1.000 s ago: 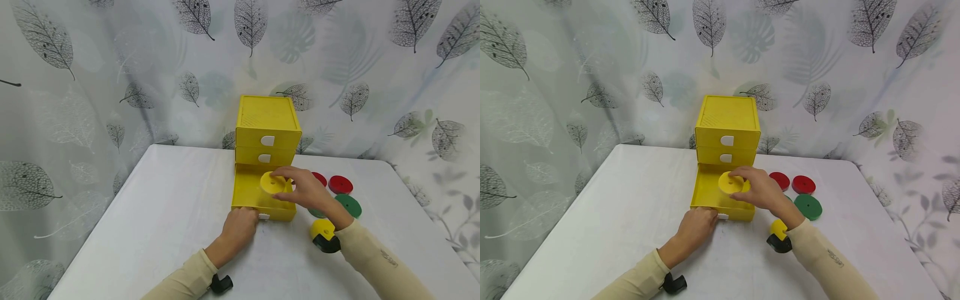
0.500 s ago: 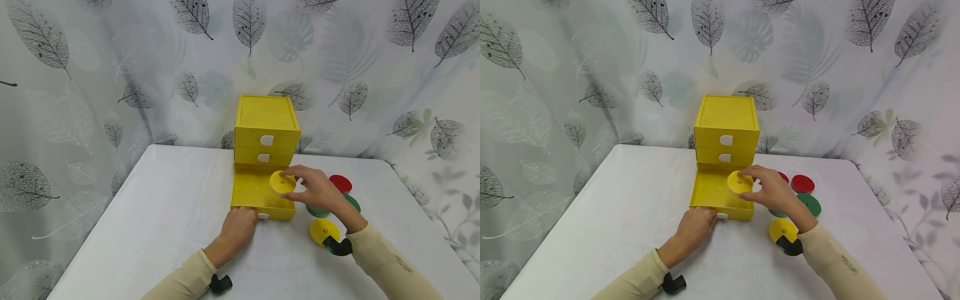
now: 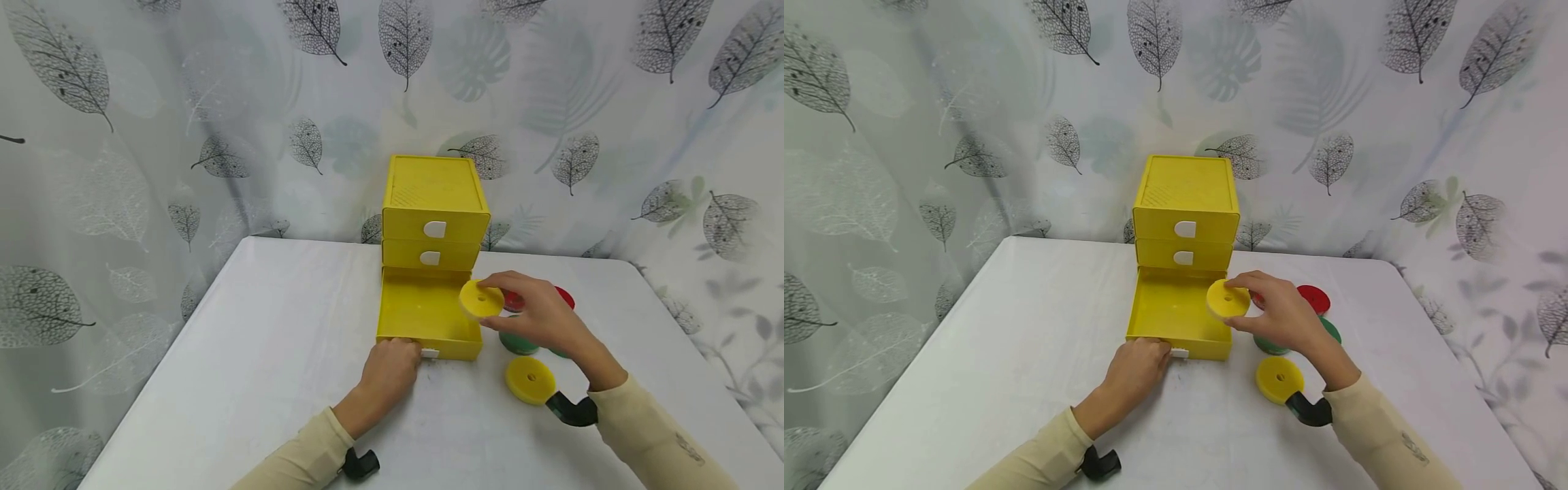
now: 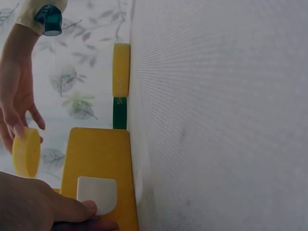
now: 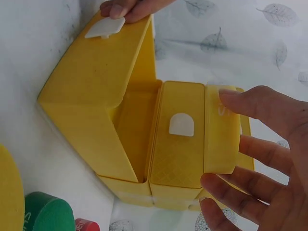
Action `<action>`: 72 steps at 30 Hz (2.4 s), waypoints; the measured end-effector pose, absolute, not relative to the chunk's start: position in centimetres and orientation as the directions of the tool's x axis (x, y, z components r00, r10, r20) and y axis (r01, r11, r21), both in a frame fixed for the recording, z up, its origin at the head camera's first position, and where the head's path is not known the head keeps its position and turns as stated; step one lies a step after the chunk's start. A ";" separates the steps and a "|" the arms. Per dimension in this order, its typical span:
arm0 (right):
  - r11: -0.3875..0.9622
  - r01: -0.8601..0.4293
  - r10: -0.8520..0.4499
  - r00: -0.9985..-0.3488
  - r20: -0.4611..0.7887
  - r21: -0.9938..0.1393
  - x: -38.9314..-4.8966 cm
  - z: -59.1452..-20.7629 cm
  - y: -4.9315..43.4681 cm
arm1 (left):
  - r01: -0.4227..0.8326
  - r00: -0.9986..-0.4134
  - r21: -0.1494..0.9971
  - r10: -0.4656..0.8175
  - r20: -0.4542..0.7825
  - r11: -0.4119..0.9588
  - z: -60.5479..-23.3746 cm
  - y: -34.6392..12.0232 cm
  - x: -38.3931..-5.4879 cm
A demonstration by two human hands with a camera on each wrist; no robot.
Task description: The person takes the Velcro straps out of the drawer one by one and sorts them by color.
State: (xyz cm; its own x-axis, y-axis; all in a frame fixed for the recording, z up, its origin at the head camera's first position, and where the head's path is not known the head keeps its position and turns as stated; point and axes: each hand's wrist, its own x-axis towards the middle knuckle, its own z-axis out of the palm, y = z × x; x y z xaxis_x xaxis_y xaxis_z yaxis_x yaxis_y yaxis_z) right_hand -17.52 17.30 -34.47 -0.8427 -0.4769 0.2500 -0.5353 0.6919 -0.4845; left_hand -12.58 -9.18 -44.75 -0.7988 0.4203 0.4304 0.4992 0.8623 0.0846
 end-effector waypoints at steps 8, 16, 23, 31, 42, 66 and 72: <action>0.709 -0.531 -0.466 -0.847 0.256 -0.464 -17.0 -34.2 18.2 | 0.506 -0.785 0.073 0.423 0.453 0.860 -44.8 -9.2 -12.5; 0.719 -0.532 -0.457 -0.847 0.272 -0.446 -16.6 -34.2 19.2 | 0.499 -0.794 0.071 0.422 0.438 0.864 -44.7 -9.2 -12.5; 0.723 -0.521 -0.445 -0.854 0.270 -0.454 -16.2 -34.4 20.3 | 0.495 -0.798 0.073 0.419 0.432 0.866 -44.7 -9.3 -12.5; 0.740 -0.497 -0.405 -0.867 0.289 -0.453 -15.8 -34.5 21.7 | 0.504 -0.792 0.068 0.429 0.435 0.861 -44.8 -9.3 -12.6; 0.764 -0.482 -0.366 -0.871 0.327 -0.428 -15.0 -35.4 23.8 | 0.498 -0.801 0.084 0.421 0.426 0.863 -44.8 -9.2 -12.5; 0.812 -0.388 -0.293 -0.917 0.271 -0.436 -13.5 -37.2 27.5 | 0.493 -0.798 0.063 0.422 0.431 0.868 -44.7 -9.3 -12.5; 0.838 -0.325 -0.271 -0.945 0.181 -0.439 -13.3 -37.7 28.1 | 0.491 -0.805 0.069 0.422 0.416 0.869 -44.6 -9.3 -12.5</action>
